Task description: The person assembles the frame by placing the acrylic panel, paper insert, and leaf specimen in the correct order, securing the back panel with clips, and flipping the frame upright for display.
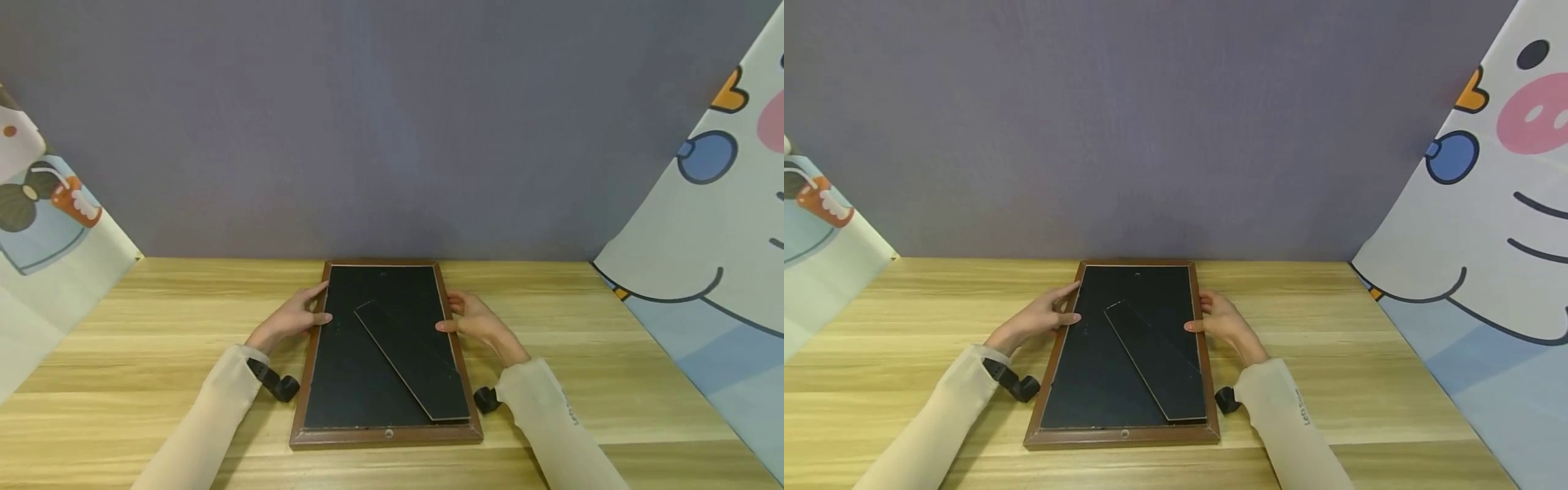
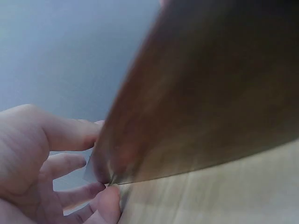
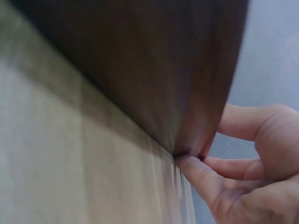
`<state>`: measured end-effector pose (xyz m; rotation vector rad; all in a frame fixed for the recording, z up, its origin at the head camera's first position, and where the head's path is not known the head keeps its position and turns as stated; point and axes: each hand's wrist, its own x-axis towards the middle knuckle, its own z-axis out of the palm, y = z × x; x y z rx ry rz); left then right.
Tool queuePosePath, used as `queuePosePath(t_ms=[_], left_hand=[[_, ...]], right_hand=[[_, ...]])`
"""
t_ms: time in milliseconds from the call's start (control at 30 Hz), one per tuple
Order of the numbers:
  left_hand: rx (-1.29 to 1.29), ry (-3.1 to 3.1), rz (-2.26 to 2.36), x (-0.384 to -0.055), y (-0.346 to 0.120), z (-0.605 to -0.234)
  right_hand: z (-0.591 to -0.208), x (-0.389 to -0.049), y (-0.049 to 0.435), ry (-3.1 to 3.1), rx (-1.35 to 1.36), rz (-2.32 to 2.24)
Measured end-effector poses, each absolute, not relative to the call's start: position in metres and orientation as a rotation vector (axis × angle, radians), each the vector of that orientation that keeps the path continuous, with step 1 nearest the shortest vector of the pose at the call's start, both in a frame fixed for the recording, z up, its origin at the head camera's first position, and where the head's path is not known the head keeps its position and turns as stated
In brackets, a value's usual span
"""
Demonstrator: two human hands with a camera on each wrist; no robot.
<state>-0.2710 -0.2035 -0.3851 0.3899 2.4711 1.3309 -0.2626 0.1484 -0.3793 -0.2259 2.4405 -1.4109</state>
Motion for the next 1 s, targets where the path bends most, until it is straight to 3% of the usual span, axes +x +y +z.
queuePosePath(t_ms=[467, 1000], left_hand=[[0.404, 2.459, 1.383, -0.251, -0.21, -0.384], [0.471, 2.385, 1.365, -0.205, -0.22, -0.378]], right_hand=[[-0.38, -0.264, 0.148, 2.437, -0.196, -1.398], [-0.376, -0.261, 0.15, 2.444, -0.266, -1.386]])
